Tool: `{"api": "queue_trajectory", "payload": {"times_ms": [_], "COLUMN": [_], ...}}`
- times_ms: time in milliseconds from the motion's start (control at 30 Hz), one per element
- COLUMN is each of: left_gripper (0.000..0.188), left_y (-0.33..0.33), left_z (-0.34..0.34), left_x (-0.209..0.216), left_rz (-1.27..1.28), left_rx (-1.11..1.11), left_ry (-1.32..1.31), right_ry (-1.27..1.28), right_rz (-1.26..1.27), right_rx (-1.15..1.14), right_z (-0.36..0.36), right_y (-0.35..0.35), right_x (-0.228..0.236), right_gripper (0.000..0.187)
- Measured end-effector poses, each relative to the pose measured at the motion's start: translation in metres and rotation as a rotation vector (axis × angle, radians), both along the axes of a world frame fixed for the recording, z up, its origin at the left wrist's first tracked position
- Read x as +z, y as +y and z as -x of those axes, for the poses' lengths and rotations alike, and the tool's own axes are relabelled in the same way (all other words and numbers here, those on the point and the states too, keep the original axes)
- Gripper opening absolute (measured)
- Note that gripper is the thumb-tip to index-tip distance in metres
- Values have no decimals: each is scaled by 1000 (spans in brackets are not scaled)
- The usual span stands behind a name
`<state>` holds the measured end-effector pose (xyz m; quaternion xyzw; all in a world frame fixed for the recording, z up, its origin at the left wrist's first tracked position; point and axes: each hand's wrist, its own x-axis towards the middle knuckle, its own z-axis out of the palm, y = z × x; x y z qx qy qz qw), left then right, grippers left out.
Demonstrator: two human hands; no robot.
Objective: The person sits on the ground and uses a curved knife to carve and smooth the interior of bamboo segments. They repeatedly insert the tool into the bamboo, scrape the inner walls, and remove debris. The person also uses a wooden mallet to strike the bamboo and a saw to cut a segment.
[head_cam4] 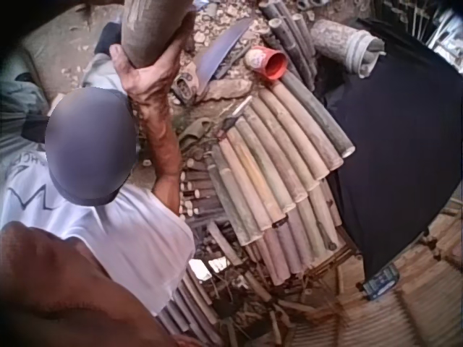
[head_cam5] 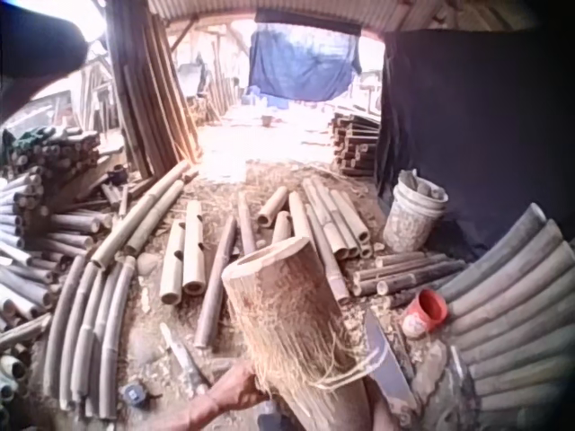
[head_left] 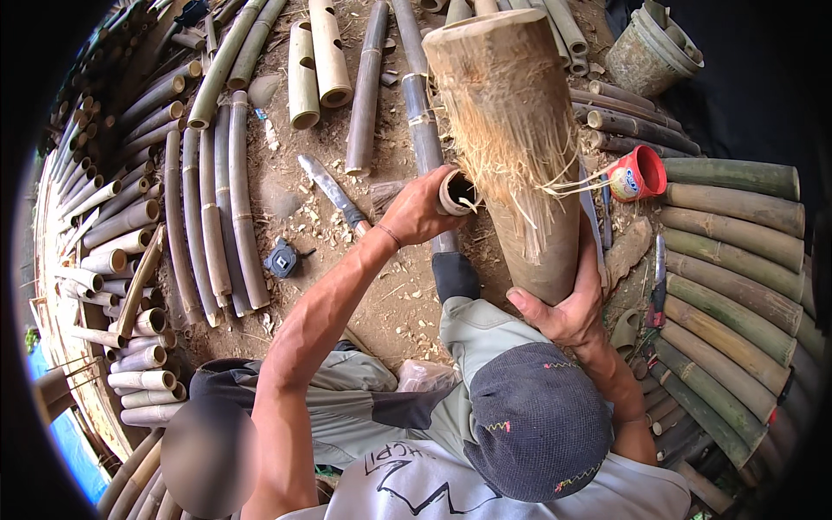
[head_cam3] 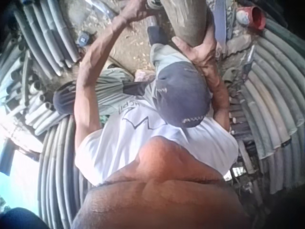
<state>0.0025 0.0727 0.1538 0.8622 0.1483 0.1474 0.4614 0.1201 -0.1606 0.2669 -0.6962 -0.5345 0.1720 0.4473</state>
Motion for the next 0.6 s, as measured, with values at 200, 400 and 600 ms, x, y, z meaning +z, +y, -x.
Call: {"api": "queue_trajectory", "payload": {"times_ms": [200,400,600], "left_gripper": [65,74,60], "left_y": [5,11,31], "left_z": [-4,-9,-18], "left_x": [-22,2,-24], "left_rz": [13,82,-321], "left_rx": [-86,-88,-253], "left_ry": [-186,-140,-318], "right_ry": [-117,246,-39], "right_rz": [193,-140,193], "right_rx": [-52,-88,-56], "right_z": [1,17,12], "right_y": [13,1,15], "right_x": [-36,-27,-50], "right_gripper": [103,94,95]}}
